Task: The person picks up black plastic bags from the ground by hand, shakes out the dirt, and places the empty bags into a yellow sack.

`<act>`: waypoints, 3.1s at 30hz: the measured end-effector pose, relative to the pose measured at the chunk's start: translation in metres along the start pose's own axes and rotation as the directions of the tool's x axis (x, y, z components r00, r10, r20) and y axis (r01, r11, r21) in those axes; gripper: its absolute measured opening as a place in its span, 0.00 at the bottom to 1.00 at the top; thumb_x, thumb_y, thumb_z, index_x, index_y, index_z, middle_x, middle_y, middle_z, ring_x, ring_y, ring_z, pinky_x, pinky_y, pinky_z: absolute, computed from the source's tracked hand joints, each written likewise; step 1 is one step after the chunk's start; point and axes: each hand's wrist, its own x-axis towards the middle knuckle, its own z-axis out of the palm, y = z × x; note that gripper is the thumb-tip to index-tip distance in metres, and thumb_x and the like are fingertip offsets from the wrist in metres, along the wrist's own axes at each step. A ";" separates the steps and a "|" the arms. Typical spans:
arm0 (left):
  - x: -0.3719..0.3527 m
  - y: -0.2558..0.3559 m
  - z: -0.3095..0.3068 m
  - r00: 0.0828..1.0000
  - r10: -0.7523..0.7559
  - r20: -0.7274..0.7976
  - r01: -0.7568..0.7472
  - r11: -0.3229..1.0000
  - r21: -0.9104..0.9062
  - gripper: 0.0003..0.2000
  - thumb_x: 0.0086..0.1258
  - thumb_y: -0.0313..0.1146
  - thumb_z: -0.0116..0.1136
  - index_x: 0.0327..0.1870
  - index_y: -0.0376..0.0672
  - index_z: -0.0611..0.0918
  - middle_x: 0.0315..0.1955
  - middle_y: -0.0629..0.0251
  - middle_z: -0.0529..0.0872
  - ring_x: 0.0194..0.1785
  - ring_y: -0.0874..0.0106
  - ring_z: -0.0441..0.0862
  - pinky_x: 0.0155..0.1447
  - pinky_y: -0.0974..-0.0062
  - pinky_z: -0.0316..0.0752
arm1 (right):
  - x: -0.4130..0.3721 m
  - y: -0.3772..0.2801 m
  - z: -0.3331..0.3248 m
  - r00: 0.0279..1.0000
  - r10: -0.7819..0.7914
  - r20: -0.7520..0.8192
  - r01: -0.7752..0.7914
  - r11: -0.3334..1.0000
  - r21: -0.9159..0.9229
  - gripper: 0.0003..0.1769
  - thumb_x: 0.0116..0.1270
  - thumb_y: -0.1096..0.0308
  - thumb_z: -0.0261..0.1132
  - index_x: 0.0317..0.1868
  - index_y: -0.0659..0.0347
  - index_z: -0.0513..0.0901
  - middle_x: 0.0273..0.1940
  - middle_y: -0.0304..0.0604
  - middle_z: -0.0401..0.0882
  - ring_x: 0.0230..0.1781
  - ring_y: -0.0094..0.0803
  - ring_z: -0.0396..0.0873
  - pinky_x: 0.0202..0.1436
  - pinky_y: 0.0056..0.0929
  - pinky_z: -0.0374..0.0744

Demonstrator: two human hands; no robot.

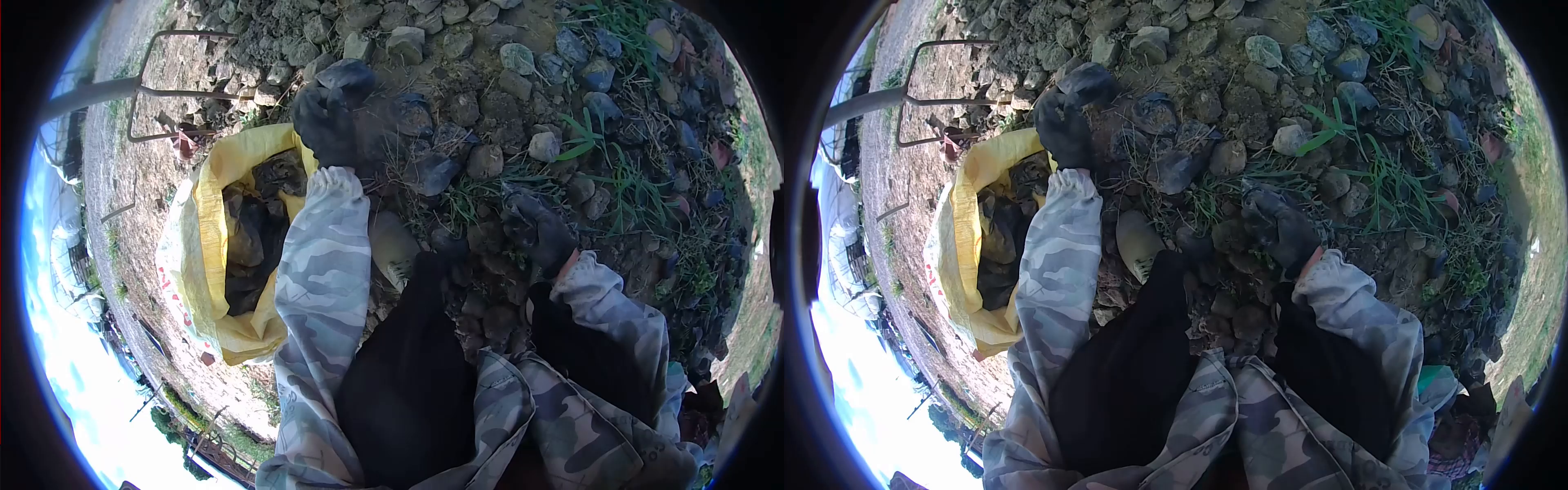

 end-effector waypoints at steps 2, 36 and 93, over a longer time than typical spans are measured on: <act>-0.012 0.042 0.000 0.993 0.074 0.092 -0.056 0.981 -0.186 0.10 0.61 0.35 0.59 0.32 0.37 0.77 0.36 0.54 0.82 0.44 0.54 0.77 0.51 0.59 0.71 | -0.010 -0.013 0.015 0.996 -0.039 0.077 0.035 0.998 0.055 0.16 0.72 0.64 0.55 0.57 0.60 0.73 0.48 0.41 0.78 0.47 0.27 0.78 0.48 0.25 0.78; -0.092 -0.165 -0.231 0.695 -0.158 0.701 -0.209 0.889 0.408 0.23 0.61 0.38 0.59 0.57 0.39 0.76 0.58 0.45 0.71 0.65 0.45 0.64 0.70 0.54 0.60 | 0.008 -0.002 -0.011 0.978 0.040 0.207 -0.107 0.940 0.324 0.12 0.73 0.67 0.53 0.53 0.57 0.75 0.40 0.33 0.78 0.36 0.20 0.78 0.37 0.25 0.78; -0.047 0.002 -0.015 0.958 -0.034 0.284 0.062 0.994 -0.090 0.08 0.60 0.34 0.60 0.34 0.40 0.83 0.35 0.57 0.84 0.41 0.59 0.82 0.47 0.64 0.76 | -0.005 0.007 -0.008 0.973 -0.080 0.219 0.064 0.995 0.081 0.13 0.70 0.68 0.55 0.52 0.60 0.74 0.40 0.38 0.77 0.36 0.22 0.76 0.35 0.21 0.77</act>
